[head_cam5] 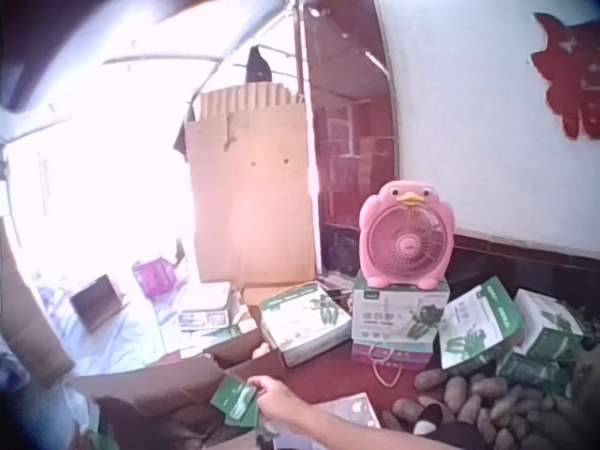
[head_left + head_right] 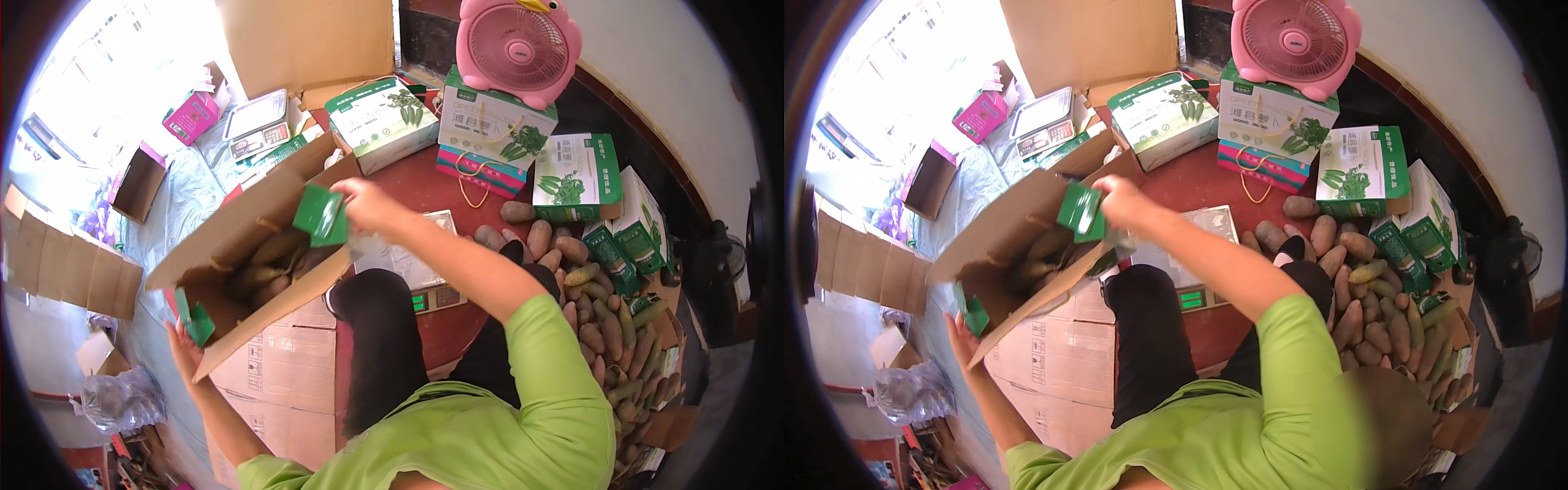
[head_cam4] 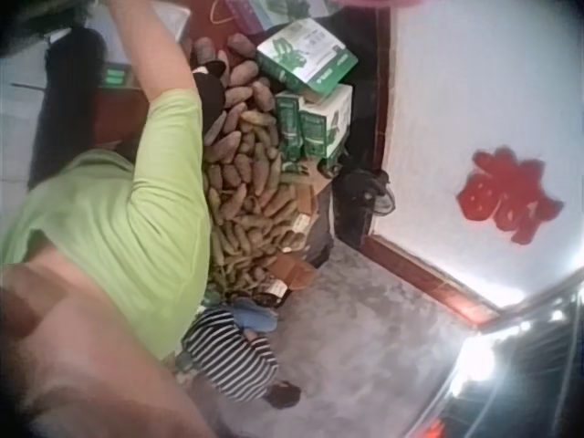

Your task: The recorder is weighing and packing cucumbers into boxes for shipment.

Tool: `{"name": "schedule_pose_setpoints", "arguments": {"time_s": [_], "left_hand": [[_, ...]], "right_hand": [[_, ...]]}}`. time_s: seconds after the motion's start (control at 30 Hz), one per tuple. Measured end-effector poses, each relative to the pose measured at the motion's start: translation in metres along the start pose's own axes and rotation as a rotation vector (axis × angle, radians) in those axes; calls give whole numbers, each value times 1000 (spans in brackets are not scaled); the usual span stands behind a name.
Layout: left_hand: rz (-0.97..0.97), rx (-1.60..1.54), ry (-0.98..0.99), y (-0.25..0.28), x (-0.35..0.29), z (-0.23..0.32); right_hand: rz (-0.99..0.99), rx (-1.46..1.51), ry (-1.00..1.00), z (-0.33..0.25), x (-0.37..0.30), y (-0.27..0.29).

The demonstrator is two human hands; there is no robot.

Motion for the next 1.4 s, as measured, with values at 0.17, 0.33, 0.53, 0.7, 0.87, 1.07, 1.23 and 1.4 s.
{"name": "schedule_pose_setpoints", "arguments": {"time_s": [0.17,0.33,0.53,0.7,0.87,1.07,1.23,1.4], "left_hand": [[136,93,73,103,-76,-22],[452,200,314,214,-147,-68],[786,346,375,295,-198,-63],[535,528,228,195,-73,-57],[702,644,136,245,-152,-52],[598,808,-82,156,-104,-30],[581,944,-259,89,-99,-4],[437,1000,-404,-34,-90,22]], "right_hand": [[-119,-279,-198,105,30,-95],[-884,-1826,799,233,23,-240],[-1529,-1502,636,277,-90,-315],[-1287,-1231,60,449,-14,-242],[-781,-622,-193,230,-62,-261],[-524,-304,25,104,-45,-141],[-295,-367,205,7,-54,-20],[-23,-253,144,-17,-73,122]]}}
Point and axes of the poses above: each hand's wrist, its own x-axis towards the middle knuckle, its own y-axis out of the back of the hand, z = x × y, the point moved 8 cm from there along x, towards the middle knuckle, and after that the axes turned 11 degrees about x, right-handed, at the moved point
